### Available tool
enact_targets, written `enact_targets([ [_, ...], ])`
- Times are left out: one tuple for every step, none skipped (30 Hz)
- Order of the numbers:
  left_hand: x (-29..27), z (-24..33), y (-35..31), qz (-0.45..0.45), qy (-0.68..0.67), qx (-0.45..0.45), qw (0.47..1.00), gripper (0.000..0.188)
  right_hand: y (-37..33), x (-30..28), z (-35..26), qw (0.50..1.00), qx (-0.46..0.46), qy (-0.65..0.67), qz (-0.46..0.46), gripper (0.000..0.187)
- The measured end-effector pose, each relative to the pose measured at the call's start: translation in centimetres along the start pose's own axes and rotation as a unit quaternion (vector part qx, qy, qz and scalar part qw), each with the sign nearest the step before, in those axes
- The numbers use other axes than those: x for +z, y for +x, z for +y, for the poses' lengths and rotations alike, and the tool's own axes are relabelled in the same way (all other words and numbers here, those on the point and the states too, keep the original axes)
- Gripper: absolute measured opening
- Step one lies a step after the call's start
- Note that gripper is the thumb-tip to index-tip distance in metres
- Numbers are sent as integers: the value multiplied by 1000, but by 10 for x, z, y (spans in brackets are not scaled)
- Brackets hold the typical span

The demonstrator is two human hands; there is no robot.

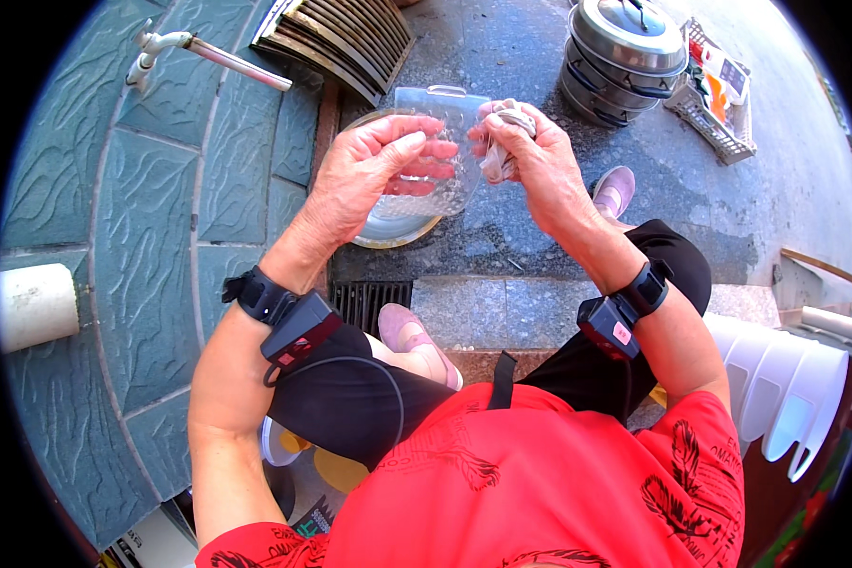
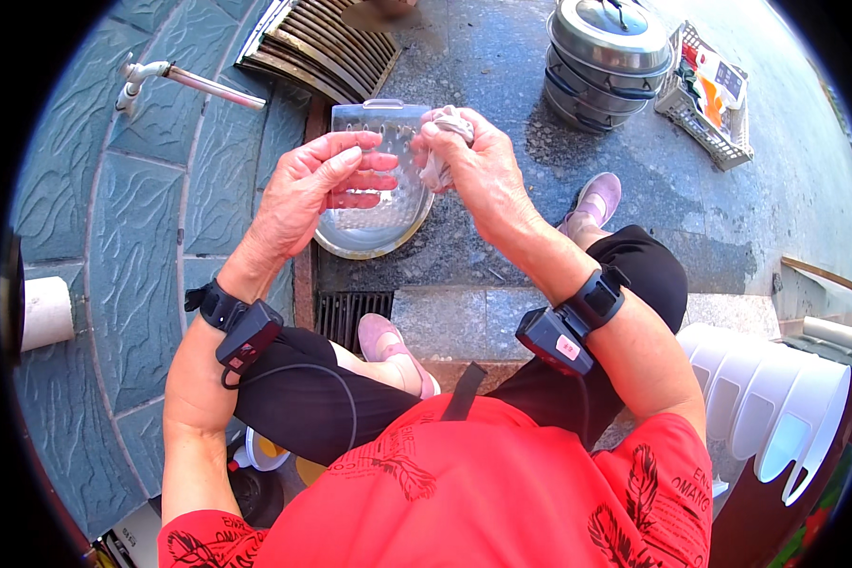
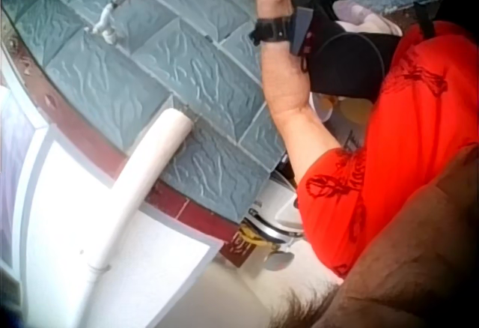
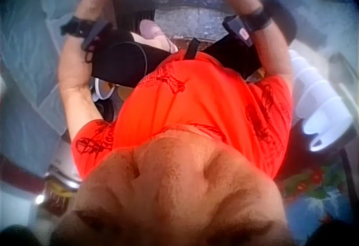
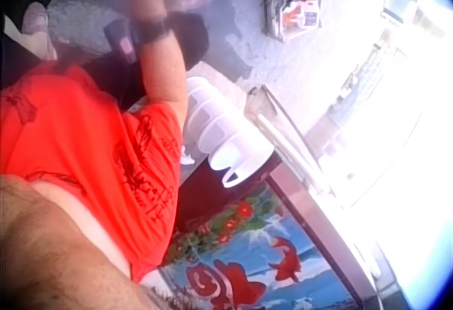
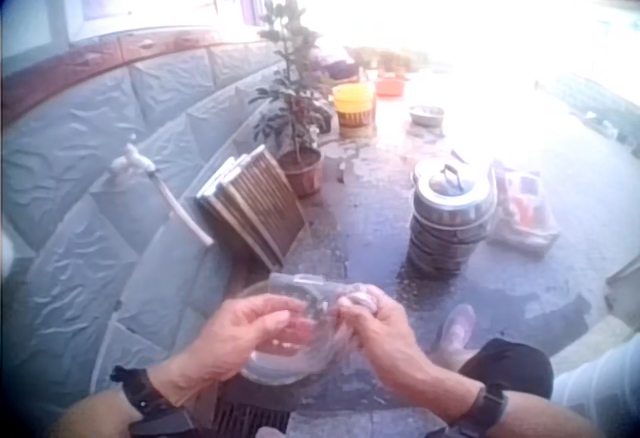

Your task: The person cleans a transparent perforated plastic sheet with a cloth and water, then assembles it into a white collapsible bucket. The person places the sheet into the bucket, expands the bucket's structure, and adjusts the fit of the components.

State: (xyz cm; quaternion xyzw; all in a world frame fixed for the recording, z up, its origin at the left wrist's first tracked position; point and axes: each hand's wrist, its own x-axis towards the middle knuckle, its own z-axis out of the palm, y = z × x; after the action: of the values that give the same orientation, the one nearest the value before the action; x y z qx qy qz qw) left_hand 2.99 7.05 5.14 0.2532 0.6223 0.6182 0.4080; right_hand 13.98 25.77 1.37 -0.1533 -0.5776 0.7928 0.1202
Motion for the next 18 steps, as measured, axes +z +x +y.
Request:
enact_targets([
  [-1,0,-1,1,-3,-7,1000,38,1,0,0,1000,-10,-11,11,29],
  [-1,1,-2,1,-5,-14,1000,38,2,0,-1,999,-20,-21,21,30],
  [-1,1,-3,2,-3,-17,1000,37,3,-1,-1,999,-29,-33,33,32],
  [0,3,-3,3,0,-21,1000,36,4,-2,-3,998,-36,-33,45,33],
  [1,4,-4,3,2,-25,1000,36,5,-2,-5,997,-43,-33,56,35],
  [0,4,-4,2,12,-23,1000,35,6,-4,-6,996,-49,-34,68,37],
  [0,4,-4,0,23,-21,1000,34,7,-7,-5,995,-71,-16,69,43],
  [0,4,-4,-1,33,-19,999,34,6,-8,-6,993,-95,-32,65,44],
  [0,4,-5,-2,39,-18,999,33,5,-6,-11,990,-118,-47,60,46],
  [0,5,-5,-3,45,-17,999,33,2,-3,-16,987,-141,-63,54,48],
  [0,5,-6,-5,52,-16,999,33,0,2,-19,982,-164,-72,51,50],
  [0,5,-6,-7,57,-16,998,32,0,2,-19,977,-174,-119,27,50],
  [1,4,-6,-10,63,-16,998,32,-1,2,-19,969,-183,-165,2,50],
  [2,5,-7,-13,68,-15,997,31,-2,1,-18,958,-192,-211,-22,50],
  [4,4,-7,-18,82,-16,996,30,-2,2,-15,942,-210,-260,-34,50],
  [6,4,-8,-23,95,-17,995,29,-3,3,-12,923,-229,-307,-45,50],
  [8,3,-9,-28,109,-17,994,28,-4,5,-9,900,-246,-354,-56,50],
  [10,3,-9,-44,116,-22,992,27,-5,6,-5,875,-263,-401,-66,49],
])
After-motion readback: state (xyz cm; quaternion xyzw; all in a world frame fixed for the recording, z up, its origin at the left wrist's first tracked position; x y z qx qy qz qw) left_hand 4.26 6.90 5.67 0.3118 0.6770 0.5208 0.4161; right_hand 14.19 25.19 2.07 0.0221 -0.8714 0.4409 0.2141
